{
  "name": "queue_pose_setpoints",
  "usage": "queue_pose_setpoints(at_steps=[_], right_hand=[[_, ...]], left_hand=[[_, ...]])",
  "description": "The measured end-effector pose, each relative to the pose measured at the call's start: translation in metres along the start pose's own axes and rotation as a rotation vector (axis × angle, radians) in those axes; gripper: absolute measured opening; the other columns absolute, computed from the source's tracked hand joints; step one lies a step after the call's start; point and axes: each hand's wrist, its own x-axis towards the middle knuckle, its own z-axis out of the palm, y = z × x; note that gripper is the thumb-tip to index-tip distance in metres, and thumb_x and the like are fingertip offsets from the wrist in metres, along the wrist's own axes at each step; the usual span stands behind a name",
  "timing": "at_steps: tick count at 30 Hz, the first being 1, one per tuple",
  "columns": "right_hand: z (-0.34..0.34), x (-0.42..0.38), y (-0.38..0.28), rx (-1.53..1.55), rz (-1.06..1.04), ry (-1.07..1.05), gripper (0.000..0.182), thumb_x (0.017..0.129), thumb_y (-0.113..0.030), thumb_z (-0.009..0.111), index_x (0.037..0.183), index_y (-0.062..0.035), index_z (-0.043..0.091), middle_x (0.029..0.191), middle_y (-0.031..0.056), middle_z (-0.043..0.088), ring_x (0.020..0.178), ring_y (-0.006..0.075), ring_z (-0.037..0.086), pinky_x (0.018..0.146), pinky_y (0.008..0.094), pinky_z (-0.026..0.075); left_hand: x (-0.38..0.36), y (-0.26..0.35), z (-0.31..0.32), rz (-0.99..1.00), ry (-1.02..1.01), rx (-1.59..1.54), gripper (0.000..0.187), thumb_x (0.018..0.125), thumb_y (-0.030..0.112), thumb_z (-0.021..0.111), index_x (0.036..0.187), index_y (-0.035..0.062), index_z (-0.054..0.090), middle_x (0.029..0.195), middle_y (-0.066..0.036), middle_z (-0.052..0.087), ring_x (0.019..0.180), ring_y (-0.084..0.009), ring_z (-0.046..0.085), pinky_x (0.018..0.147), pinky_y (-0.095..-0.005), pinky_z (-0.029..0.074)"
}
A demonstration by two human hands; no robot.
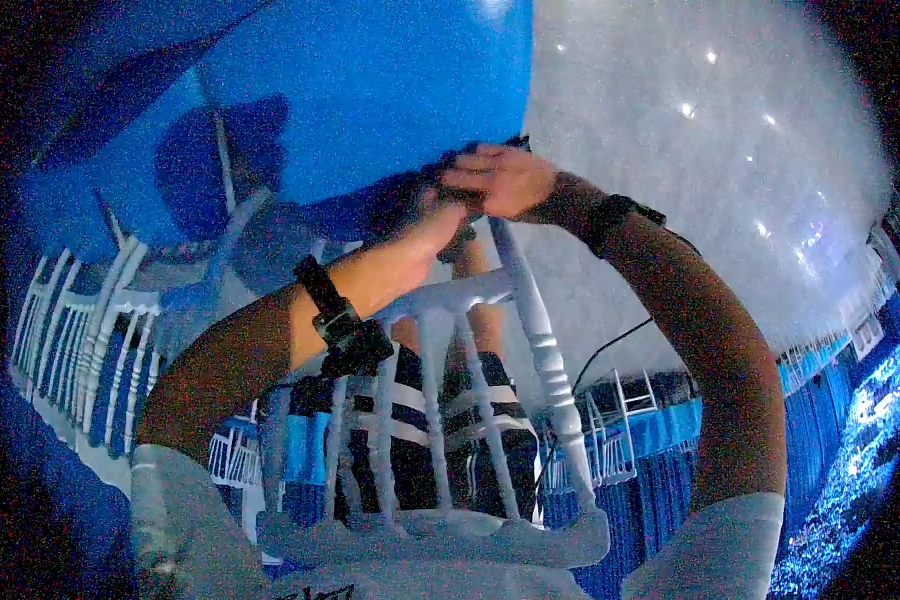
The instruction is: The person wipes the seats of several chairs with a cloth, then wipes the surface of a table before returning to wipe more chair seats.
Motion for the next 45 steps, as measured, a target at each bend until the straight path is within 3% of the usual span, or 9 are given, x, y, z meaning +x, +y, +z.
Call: queue_pose_setpoints(at_steps=[3, 9, 10, 11, 14, 21, 25, 37, 45], right_hand=[[-0.012, -0.037, 0.026, 0.019, 0.214, 0.054, 0.043, 0.083, -0.019, 0.068, 0.126, -0.0140, 0.069, 0.136, 0.0069, 0.060, 0.120, 0.0305, 0.059, 0.098, 0.0427, 0.054], [-0.047, -0.017, 0.076, 0.061, 0.765, 0.518, 0.043, 0.089, -0.006, 0.062, 0.131, -0.0137, 0.067, 0.146, 0.0119, 0.055, 0.129, 0.0373, 0.054, 0.107, 0.0465, 0.050], [-0.048, -0.012, 0.088, 0.205, 0.826, 0.526, 0.048, 0.088, -0.008, 0.069, 0.136, -0.0125, 0.066, 0.154, 0.0133, 0.050, 0.136, 0.0406, 0.049, 0.111, 0.0461, 0.047], [-0.067, -0.001, 0.106, 0.285, 0.547, 0.693, 0.042, 0.095, -0.016, 0.058, 0.136, -0.0073, 0.063, 0.130, 0.0277, 0.056, 0.114, 0.0439, 0.057, 0.092, 0.0475, 0.051], [-0.088, 0.033, 0.089, 0.293, 0.843, 0.768, 0.038, 0.093, -0.006, 0.059, 0.131, -0.0015, 0.063, 0.127, 0.0287, 0.056, 0.112, 0.0471, 0.058, 0.094, 0.0497, 0.050], [-0.051, 0.021, 0.044, 0.209, 0.863, 0.688, 0.049, 0.096, -0.010, 0.057, 0.145, -0.0065, 0.057, 0.148, 0.0298, 0.048, 0.133, 0.0503, 0.049, 0.112, 0.0518, 0.043], [-0.019, -0.006, 0.015, -0.010, 0.790, 0.484, 0.060, 0.085, -0.009, 0.067, 0.143, -0.0209, 0.062, 0.158, 0.0104, 0.047, 0.139, 0.0424, 0.046, 0.116, 0.0517, 0.043], [0.019, -0.041, -0.032, -0.037, -0.004, -0.062, 0.042, 0.086, -0.023, 0.065, 0.128, -0.0248, 0.070, 0.153, -0.0041, 0.053, 0.152, 0.0270, 0.038, 0.117, 0.0441, 0.041], [-0.022, 0.000, 0.035, -0.283, 0.003, 0.042, 0.052, 0.095, -0.025, 0.062, 0.146, -0.0342, 0.057, 0.167, -0.0039, 0.037, 0.156, 0.0248, 0.031, 0.117, 0.0446, 0.037]], left_hand=[[-0.023, 0.075, 0.028, 0.201, 0.139, 0.027, 0.041, 0.096, 0.019, 0.059, 0.134, 0.0060, 0.056, 0.128, -0.018, 0.065, 0.126, -0.0336, 0.058, 0.103, -0.0465, 0.046], [0.015, 0.152, 0.016, 1.339, 0.696, 0.910, 0.073, 0.094, 0.020, 0.065, 0.160, 0.0100, 0.036, 0.169, -0.016, 0.027, 0.144, -0.0446, 0.041, 0.121, -0.0544, 0.032], [0.030, 0.167, 0.002, 1.433, 0.590, 0.694, 0.054, 0.106, 0.023, 0.050, 0.157, 0.0090, 0.042, 0.157, -0.024, 0.043, 0.142, -0.0484, 0.040, 0.122, -0.0567, 0.027], [0.049, 0.174, -0.008, 1.279, 0.560, 0.683, 0.057, 0.103, 0.018, 0.053, 0.158, 0.0065, 0.040, 0.159, -0.024, 0.041, 0.142, -0.0469, 0.041, 0.122, -0.0548, 0.027], [0.027, 0.199, -0.036, 1.363, 0.541, 0.891, 0.057, 0.104, 0.020, 0.053, 0.158, 0.0070, 0.039, 0.160, -0.023, 0.039, 0.144, -0.0426, 0.042, 0.123, -0.0542, 0.026], [0.011, 0.159, -0.049, 1.399, 0.663, 1.287, 0.061, 0.099, 0.021, 0.056, 0.155, 0.0036, 0.041, 0.160, -0.021, 0.039, 0.143, -0.0414, 0.044, 0.121, -0.0579, 0.028], [0.022, 0.108, -0.062, 1.319, 0.596, 1.457, 0.062, 0.098, 0.021, 0.060, 0.157, 0.0139, 0.043, 0.170, -0.011, 0.027, 0.143, -0.0416, 0.042, 0.122, -0.0565, 0.029], [0.002, -0.045, -0.117, 1.337, 0.075, 1.991, 0.063, 0.094, 0.023, 0.055, 0.155, 0.0265, 0.044, 0.171, -0.001, 0.028, 0.149, -0.0295, 0.040, 0.129, -0.0526, 0.021], [-0.004, 0.028, -0.166, 1.226, 0.346, 1.876, 0.064, 0.095, 0.017, 0.052, 0.156, 0.0336, 0.043, 0.167, 0.005, 0.036, 0.148, -0.0262, 0.042, 0.125, -0.0558, 0.025]])
